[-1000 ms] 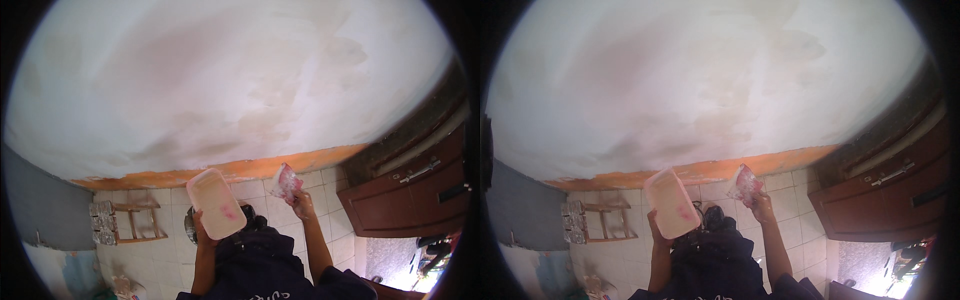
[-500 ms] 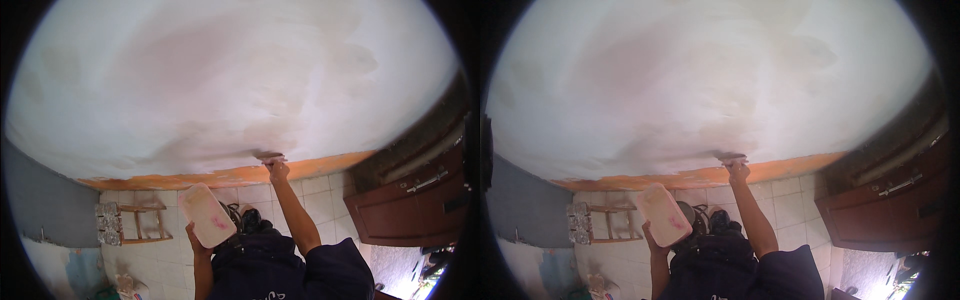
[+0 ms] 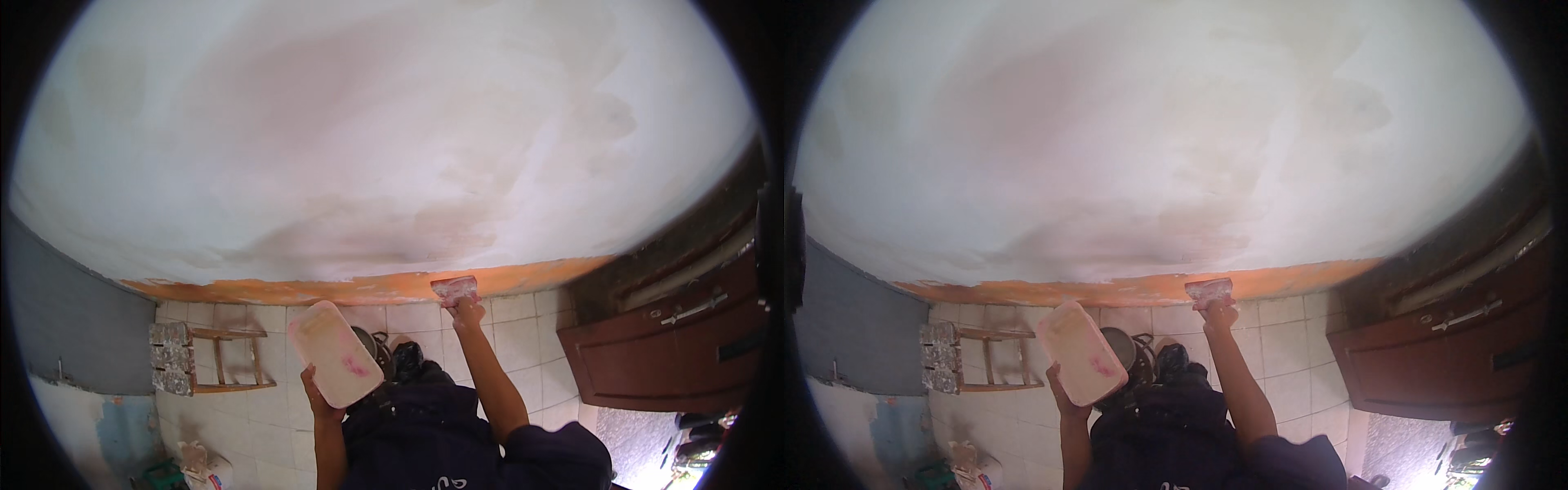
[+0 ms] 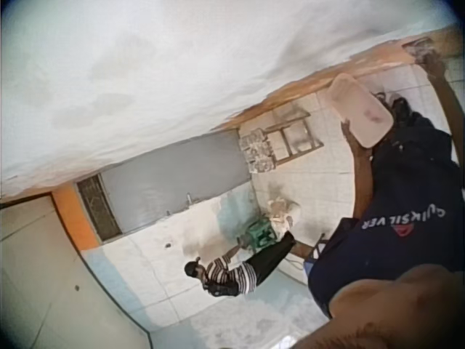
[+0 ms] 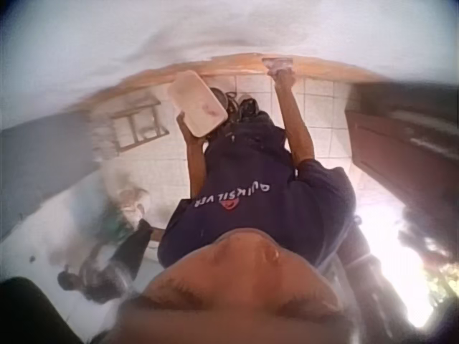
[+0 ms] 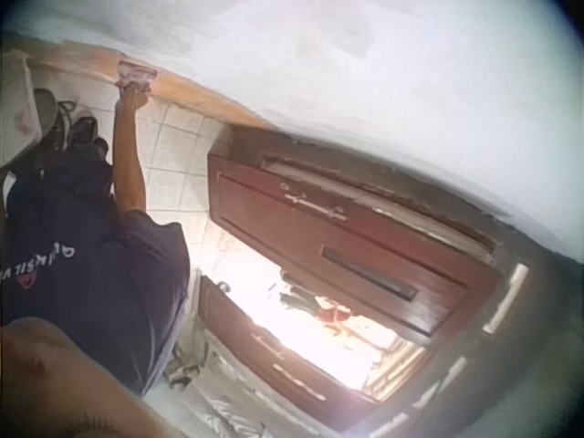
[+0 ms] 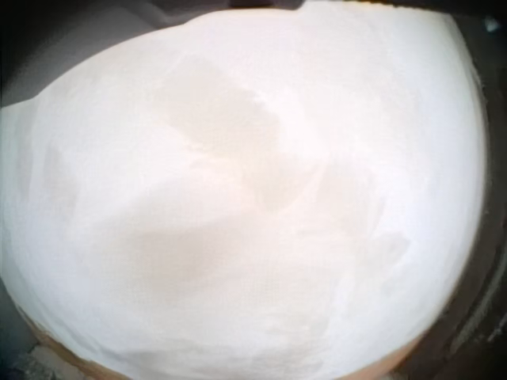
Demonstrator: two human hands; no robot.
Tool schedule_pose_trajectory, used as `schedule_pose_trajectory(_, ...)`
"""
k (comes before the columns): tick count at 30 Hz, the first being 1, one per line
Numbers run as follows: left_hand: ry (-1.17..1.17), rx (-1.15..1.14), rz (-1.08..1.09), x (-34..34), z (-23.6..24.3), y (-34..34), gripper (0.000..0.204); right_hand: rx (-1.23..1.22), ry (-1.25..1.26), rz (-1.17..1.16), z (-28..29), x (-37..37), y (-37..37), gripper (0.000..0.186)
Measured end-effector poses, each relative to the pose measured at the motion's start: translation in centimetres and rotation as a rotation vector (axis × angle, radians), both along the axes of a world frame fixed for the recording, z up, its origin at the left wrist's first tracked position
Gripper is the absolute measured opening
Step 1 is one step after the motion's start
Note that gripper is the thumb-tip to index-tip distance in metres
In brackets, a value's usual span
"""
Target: The person applies plaster to the wall using a scraper, repeatedly picking up plaster from a container and smoothing it over the surface.
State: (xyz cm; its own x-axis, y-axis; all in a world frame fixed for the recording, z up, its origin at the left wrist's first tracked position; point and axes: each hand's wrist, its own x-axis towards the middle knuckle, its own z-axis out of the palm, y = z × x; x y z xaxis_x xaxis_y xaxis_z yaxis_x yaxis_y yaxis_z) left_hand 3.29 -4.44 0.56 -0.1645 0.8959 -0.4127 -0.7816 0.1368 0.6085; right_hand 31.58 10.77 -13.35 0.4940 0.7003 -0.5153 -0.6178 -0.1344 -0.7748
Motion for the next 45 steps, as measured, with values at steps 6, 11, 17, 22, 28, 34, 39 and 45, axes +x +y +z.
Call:
schedule_pose_trajectory(6,0.032,0.003,0.017,-1.9,0.2,-0.6,0.062,0.298,0.201,0.016,-0.9,-0.7,7.4,0.012)
schedule_pose_trajectory(11,-0.031,0.008,0.051,-2.8,-0.3,-0.4,0.058,0.528,0.162,0.137,6.2,0.4,6.6,0.013)
schedule_pose_trajectory(17,0.0,-0.022,0.024,-3.8,-0.6,-0.5,0.054,0.349,0.13,0.044,11.4,0.2,1.8,0.016)
schedule_pose_trajectory(22,-0.018,0.016,0.027,-4.4,-0.9,-0.4,0.056,0.049,0.164,0.085,0.4,0.1,0.8,0.022)
schedule_pose_trajectory(28,0.021,-0.021,0.093,-3.9,-0.2,-1.2,0.058,0.06,0.182,0.126,-2.1,-0.4,6.2,0.024)
schedule_pose_trajectory(34,-0.018,0.006,0.092,-4.4,-1.6,-1.7,0.063,0.272,0.206,0.087,2.9,-0.3,6.6,0.016)
schedule_pose_trajectory(39,-0.011,-0.006,0.079,-4.9,-2.4,-2.3,0.063,0.277,0.243,0.088,4.9,-0.6,2.2,0.019)
schedule_pose_trajectory(45,-0.026,0.013,0.062,-4.8,-2.1,-1.7,0.062,-0.059,0.127,0.104,-0.8,-0.2,1.4,0.021)
